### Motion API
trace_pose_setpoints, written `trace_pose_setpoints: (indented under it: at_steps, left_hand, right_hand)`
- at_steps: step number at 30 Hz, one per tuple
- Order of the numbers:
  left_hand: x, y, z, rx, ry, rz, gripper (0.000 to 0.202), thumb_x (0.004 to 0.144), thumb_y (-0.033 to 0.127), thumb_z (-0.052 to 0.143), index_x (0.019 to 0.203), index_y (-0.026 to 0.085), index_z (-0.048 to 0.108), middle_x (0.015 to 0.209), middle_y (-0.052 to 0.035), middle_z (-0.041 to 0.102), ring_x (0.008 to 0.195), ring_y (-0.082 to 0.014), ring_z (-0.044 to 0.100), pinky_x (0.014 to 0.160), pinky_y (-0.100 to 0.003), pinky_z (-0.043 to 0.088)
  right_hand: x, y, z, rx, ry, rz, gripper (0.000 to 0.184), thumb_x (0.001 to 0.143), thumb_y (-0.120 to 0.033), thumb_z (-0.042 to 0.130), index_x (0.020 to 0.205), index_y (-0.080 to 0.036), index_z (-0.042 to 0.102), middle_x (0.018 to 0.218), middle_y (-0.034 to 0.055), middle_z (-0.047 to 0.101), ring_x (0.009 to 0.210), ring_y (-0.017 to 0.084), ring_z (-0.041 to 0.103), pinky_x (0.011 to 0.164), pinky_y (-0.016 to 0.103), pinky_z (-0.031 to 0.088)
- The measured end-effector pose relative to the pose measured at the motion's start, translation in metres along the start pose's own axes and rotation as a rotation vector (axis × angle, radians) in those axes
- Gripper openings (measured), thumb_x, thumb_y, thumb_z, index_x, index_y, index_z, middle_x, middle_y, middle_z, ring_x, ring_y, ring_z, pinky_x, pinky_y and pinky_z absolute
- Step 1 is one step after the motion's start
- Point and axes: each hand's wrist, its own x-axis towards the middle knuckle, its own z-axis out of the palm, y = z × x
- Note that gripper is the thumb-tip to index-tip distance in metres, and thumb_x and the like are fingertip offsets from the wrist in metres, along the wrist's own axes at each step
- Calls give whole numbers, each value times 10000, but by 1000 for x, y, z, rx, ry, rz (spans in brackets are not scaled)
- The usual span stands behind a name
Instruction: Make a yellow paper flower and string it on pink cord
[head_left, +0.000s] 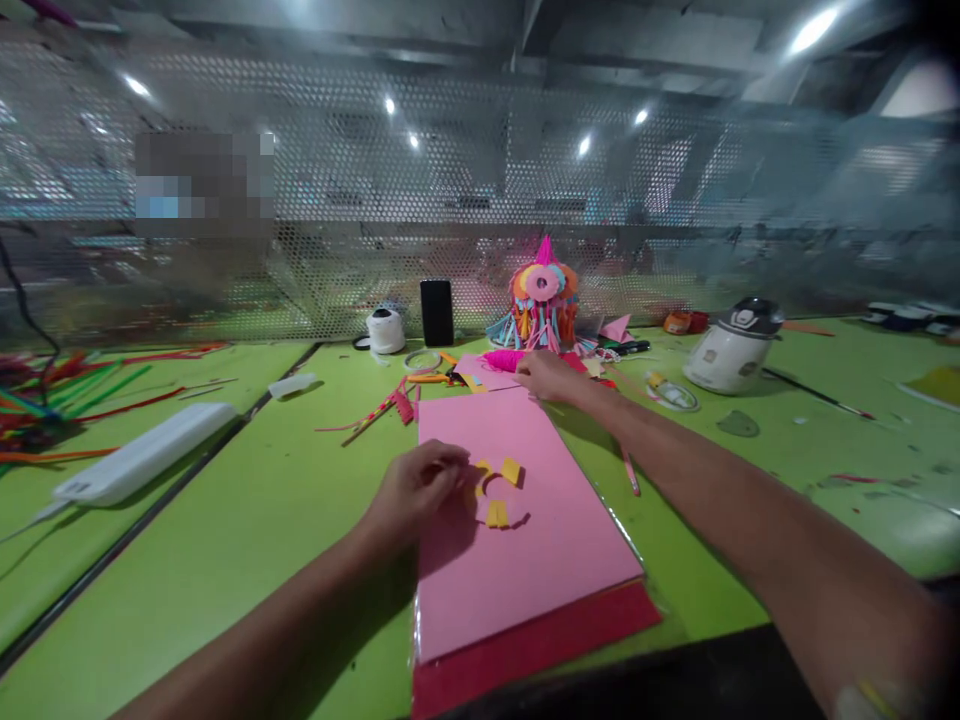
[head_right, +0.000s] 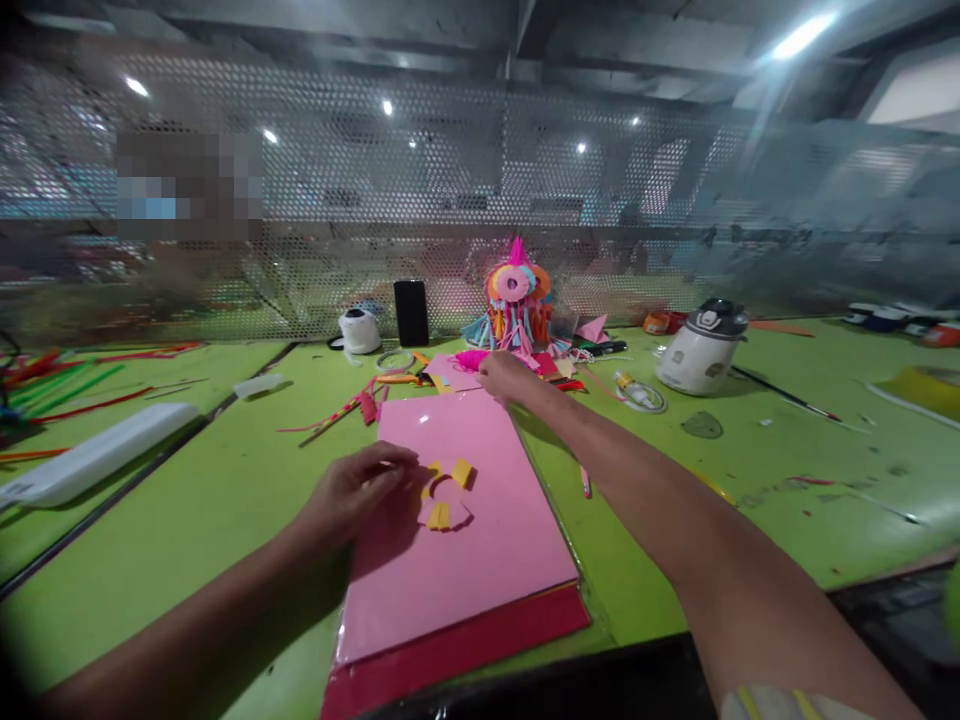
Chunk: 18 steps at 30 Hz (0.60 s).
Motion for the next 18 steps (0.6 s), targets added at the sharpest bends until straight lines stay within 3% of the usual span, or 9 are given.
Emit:
trace_pose_setpoints:
  at_steps: [2,4,7,11,15,18]
  left_hand:
    - [-7,-2,2,213,-131,204,277,827,288,548,1068,196,649,1105,-116,624,1047,-228,558,928,-373,426]
    - [-11,-3,3,366,-196,292,399,846,352,531,1217,210,558,1232,-120,559,1142,-244,500,978,-398,397]
    - [-14,-4,6,505,-213,300,522,864,410,492,1336,200,418,1322,-127,490,1207,-249,451,1007,-419,384]
    - [-15,-4,13,629,-252,359,713,808,511,540,1403,201,298,1424,-133,381,1307,-272,334,1056,-434,336]
    - [-15,0,19,706,-218,334,770,776,526,571,1403,186,281,1398,-146,409,1274,-291,368,1042,-460,338]
    - [-13,4,21,734,-207,314,736,783,485,577,1389,173,301,1358,-149,448,1244,-296,392,1025,-467,345]
  right_hand:
    - [-3,10,-2,15,-43,43,210,704,-140,568,499,-140,613,521,29,577,530,119,440,536,253,251]
    - [-15,19,-5,46,-87,100,197,702,-158,579,512,-130,624,501,19,565,522,115,447,525,242,255]
    - [-39,24,-6,123,-129,183,181,722,-188,575,579,-117,660,525,18,591,542,123,497,525,223,296]
    - [-64,17,5,281,-109,259,160,763,-153,543,789,-127,698,770,47,692,700,142,597,614,202,402]
    - [-74,16,17,466,-82,410,270,831,-117,453,1051,-106,608,802,83,693,614,130,624,546,209,477]
    - [-78,20,18,588,-66,491,291,828,-62,429,1092,-85,550,828,111,692,544,116,627,502,221,512]
